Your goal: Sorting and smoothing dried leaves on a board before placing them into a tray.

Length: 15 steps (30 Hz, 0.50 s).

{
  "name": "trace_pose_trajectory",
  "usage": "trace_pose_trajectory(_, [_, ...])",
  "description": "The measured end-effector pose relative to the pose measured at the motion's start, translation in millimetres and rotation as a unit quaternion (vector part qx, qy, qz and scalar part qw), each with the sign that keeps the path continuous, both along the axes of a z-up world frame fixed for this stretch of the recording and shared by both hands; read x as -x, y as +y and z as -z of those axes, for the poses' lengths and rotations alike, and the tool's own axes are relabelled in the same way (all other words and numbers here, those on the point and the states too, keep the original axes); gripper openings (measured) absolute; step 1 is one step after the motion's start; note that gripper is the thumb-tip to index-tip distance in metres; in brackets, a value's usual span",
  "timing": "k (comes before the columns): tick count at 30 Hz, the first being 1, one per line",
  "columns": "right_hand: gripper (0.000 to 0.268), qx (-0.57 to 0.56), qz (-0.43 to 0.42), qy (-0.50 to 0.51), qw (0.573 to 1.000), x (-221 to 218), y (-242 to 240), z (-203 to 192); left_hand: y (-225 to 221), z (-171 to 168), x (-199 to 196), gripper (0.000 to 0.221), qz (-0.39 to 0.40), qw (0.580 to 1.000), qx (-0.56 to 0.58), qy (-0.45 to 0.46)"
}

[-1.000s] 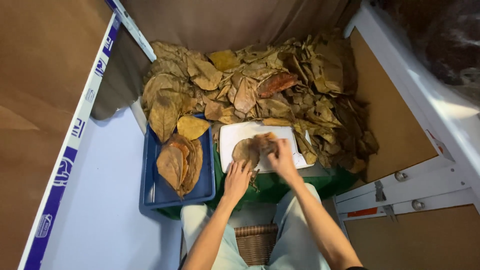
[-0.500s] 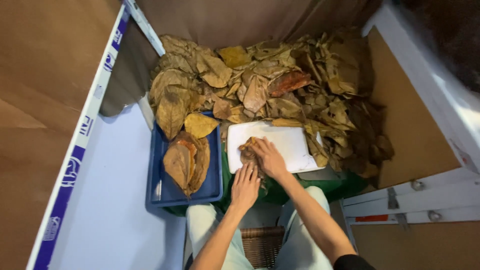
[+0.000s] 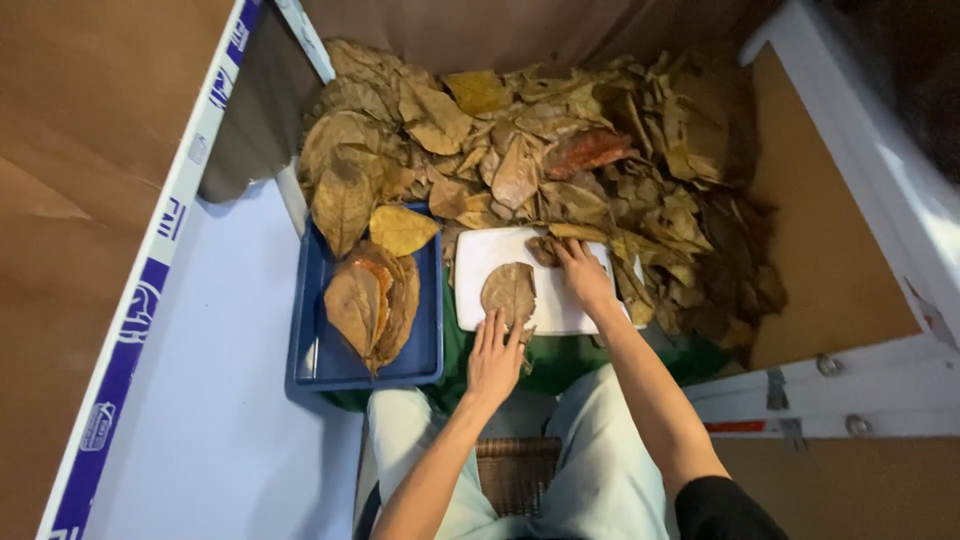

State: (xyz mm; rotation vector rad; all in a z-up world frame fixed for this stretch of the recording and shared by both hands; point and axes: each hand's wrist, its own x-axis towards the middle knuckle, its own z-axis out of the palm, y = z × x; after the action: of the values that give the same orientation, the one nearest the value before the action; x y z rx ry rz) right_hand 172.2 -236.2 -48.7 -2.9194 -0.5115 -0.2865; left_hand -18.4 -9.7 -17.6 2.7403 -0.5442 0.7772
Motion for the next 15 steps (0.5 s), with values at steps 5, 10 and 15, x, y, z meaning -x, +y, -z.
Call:
trace_pose_trajectory(5, [0.046, -0.183, 0.033, -0.025, 0.982, 13.6, 41.0, -2.9, 2.8, 15.2, 0.0, 0.041, 0.0, 1.0, 0.011, 0.027])
trace_pose_trajectory(10, [0.038, -0.333, -0.23, -0.117, 0.907, 132.4, 110.4, -125.2, 5.3, 0.0, 15.9, 0.042, -0.018, 0.995, -0.041, 0.084])
trace_pose_trajectory(15, [0.042, -0.07, -0.176, 0.139, 0.972, 139.3, 76.0, -87.9, 15.6, -1.1, 18.0, 0.046, 0.026, 0.992, -0.02, 0.122])
